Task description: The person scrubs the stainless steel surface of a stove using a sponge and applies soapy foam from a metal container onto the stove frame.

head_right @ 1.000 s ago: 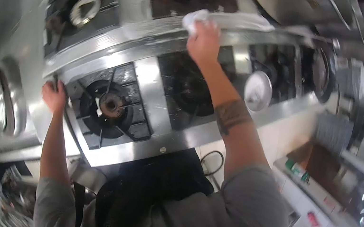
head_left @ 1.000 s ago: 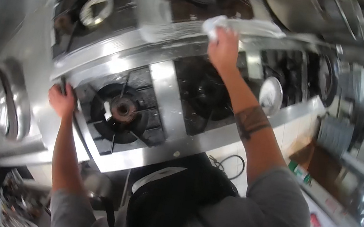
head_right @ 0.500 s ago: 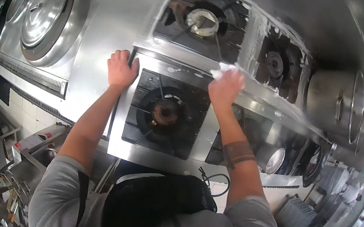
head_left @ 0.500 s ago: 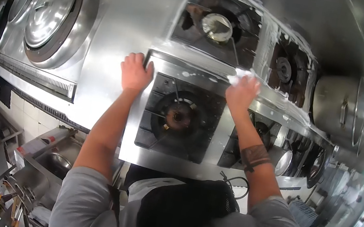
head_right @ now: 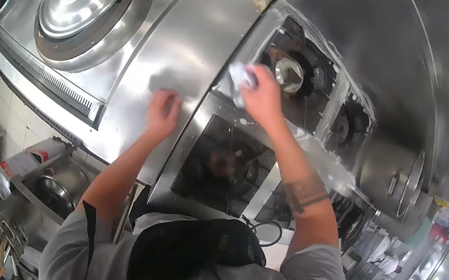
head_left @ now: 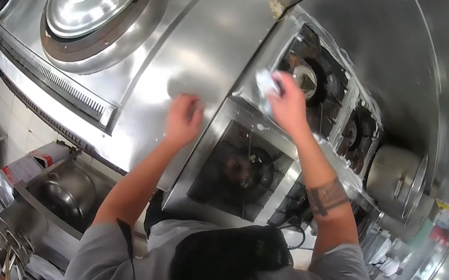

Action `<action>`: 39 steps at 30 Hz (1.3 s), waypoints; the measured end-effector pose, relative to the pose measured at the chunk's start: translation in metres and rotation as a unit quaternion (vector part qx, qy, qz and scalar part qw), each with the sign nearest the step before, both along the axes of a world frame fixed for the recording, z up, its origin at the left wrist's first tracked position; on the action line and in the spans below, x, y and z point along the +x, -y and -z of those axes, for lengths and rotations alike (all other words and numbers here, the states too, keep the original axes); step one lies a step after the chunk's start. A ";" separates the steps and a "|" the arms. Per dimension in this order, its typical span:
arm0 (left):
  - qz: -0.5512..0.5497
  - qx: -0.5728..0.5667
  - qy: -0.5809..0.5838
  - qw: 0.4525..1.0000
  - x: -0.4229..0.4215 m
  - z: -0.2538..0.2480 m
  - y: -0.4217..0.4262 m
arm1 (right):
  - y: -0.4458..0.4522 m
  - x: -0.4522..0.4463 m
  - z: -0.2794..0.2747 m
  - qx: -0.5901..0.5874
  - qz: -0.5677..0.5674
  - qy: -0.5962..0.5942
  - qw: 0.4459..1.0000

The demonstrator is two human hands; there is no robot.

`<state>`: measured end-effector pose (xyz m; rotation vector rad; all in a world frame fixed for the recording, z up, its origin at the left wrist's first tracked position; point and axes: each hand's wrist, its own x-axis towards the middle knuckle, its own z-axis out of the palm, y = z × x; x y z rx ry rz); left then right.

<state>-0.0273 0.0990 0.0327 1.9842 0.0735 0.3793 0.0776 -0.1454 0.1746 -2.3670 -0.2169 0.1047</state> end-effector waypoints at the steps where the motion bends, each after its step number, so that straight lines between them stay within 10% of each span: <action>1: -0.018 0.002 -0.014 1.000 -0.007 -0.005 -0.022 | -0.026 0.027 -0.003 -0.038 -0.022 0.015 0.999; 7: -0.148 0.102 -0.020 0.984 -0.071 -0.005 -0.158 | -0.092 0.225 0.052 -0.176 -0.223 0.292 0.913; 9: -0.169 0.110 -0.051 0.978 -0.094 -0.008 -0.178 | -0.107 0.285 0.055 -0.210 -0.245 0.222 0.920; 11: -0.190 0.087 -0.098 0.973 -0.109 0.004 -0.182 | -0.108 0.351 0.097 -0.206 -0.308 0.519 0.770; 16: -0.180 0.127 -0.086 0.972 -0.096 0.013 -0.174 | -0.087 0.381 0.113 -0.283 -0.299 0.222 0.884; 22: -0.167 0.113 -0.057 0.978 -0.095 0.014 -0.173 | -0.024 0.352 0.093 -0.345 -0.282 0.194 0.874; 24: -0.166 0.112 -0.060 0.978 -0.097 0.015 -0.173 | -0.033 0.335 0.080 -0.288 -0.095 -0.034 0.952; 30: -0.195 0.079 -0.060 0.976 -0.100 0.011 -0.171 | -0.009 0.344 0.131 -0.456 -0.090 0.077 0.882; 39: -0.272 -0.011 0.039 0.962 -0.118 0.013 -0.182 | -0.108 0.074 0.127 -0.410 -0.188 0.014 0.892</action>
